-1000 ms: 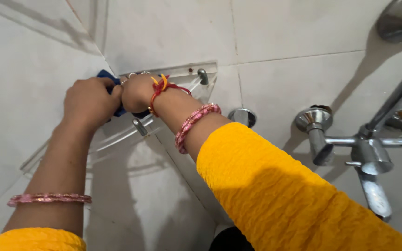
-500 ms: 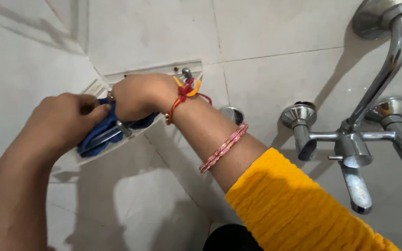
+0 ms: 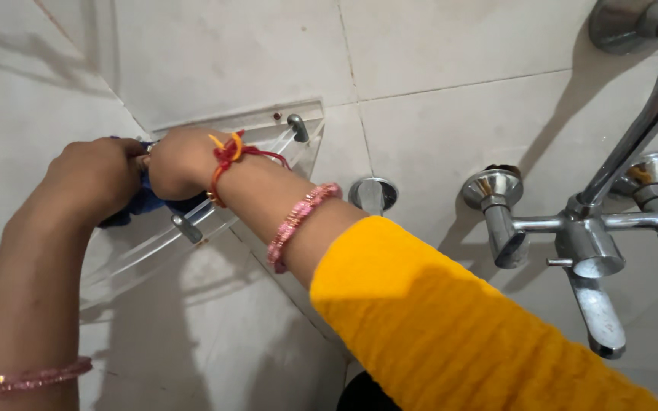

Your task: The person wipes a corner shelf with a blue cloth and then picks up small objects from the floor by hand.

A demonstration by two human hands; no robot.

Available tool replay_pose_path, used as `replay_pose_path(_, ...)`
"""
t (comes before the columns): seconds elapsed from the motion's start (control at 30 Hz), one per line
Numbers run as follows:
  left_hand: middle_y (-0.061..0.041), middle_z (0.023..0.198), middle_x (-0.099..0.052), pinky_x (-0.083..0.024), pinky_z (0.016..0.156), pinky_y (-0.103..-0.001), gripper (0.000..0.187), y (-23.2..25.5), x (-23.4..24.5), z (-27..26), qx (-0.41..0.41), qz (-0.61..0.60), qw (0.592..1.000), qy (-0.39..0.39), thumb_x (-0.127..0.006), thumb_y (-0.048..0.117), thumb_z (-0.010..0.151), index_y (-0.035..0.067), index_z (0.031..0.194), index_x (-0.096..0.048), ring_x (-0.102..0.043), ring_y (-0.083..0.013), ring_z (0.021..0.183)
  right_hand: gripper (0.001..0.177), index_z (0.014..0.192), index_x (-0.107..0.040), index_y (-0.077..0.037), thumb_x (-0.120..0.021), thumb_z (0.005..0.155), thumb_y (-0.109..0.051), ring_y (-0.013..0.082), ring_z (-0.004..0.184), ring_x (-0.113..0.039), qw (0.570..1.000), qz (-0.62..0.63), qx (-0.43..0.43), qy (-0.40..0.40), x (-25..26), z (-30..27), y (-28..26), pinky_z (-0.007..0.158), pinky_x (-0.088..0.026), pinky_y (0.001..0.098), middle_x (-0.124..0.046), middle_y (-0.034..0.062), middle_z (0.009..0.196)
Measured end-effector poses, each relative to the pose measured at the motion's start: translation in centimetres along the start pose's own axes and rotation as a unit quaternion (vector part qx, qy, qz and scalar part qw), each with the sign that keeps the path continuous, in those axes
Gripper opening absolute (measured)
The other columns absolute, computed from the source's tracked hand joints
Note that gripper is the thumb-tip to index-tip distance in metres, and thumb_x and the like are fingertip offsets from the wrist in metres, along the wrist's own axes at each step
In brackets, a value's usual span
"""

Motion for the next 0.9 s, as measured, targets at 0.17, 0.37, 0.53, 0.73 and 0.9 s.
replay_pose_path(0.17, -0.016, 0.112, -0.075, -0.057, 0.087, -0.047, 0.037, 0.2, -0.9, 2.0, -0.057, 0.036, 0.998, 0.019, -0.05, 0.033, 0.103, 0.021, 0.131, -0.071, -0.072, -0.0369, 0.096, 0.048, 0.13, -0.067, -0.02, -0.047, 0.087, -0.018, 0.0306, 0.112, -0.068, 0.994, -0.078, 0.07, 0.003, -2.5, 4.3, 1.3, 0.095, -0.053, 0.0438, -0.069, 0.0088, 0.128)
replay_pose_path(0.37, -0.018, 0.109, -0.076, -0.054, 0.091, -0.049, 0.038, -0.9, -0.7, -0.6, -0.072, 0.017, 0.997, 0.019, -0.047, 0.035, 0.106, 0.014, 0.121, -0.074, -0.071, -0.0391, 0.101, 0.057, 0.138, -0.058, -0.006, -0.052, 0.083, -0.021, 0.0372, 0.118, -0.063, 0.993, -0.064, 0.085, 0.058, -3.6, 5.0, 1.6, 0.096, -0.05, 0.0466, -0.062, 0.0188, 0.133)
replay_pose_path(0.53, -0.019, 0.106, -0.076, -0.055, 0.09, -0.049, 0.04, -3.1, 0.7, -4.7, -0.05, 0.04, 0.998, 0.014, -0.051, 0.043, 0.103, 0.017, 0.119, -0.077, -0.071, -0.0407, 0.098, 0.048, 0.127, -0.064, -0.012, -0.053, 0.081, -0.02, 0.0307, 0.108, -0.069, 0.999, -0.015, 0.033, -0.029, -0.3, -1.2, -1.7, 0.088, -0.056, 0.0452, -0.069, 0.0134, 0.121)
replay_pose_path(0.73, -0.018, 0.1, -0.082, -0.059, 0.088, -0.047, 0.043, -5.7, 3.4, -9.8, 0.058, 0.092, 0.993, -0.035, -0.055, 0.05, 0.101, 0.021, 0.117, -0.081, -0.076, -0.0376, 0.094, 0.037, 0.112, -0.075, -0.011, -0.05, 0.086, -0.02, 0.0304, 0.103, -0.072, 0.992, -0.026, 0.094, -0.084, 2.3, -5.7, -7.9, 0.086, -0.058, 0.0446, -0.074, 0.0125, 0.113)
replay_pose_path(0.9, -0.02, 0.104, -0.078, -0.06, 0.082, -0.046, 0.044, -5.4, 3.4, -11.3, 0.032, 0.192, 0.981, -0.002, -0.052, 0.038, 0.104, 0.005, 0.102, -0.081, -0.075, -0.0385, 0.095, 0.033, 0.104, -0.077, -0.01, -0.052, 0.086, -0.021, 0.0316, 0.099, -0.072, 0.99, -0.025, 0.12, -0.064, 0.7, -5.5, -9.6, 0.085, -0.056, 0.0447, -0.076, 0.0136, 0.106)
Point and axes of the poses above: each hand's wrist, its own z-axis towards the middle knuckle, its own x-axis out of the back of the hand, y = z × x, the point moved 2 cm from there along z, towards the middle knuckle
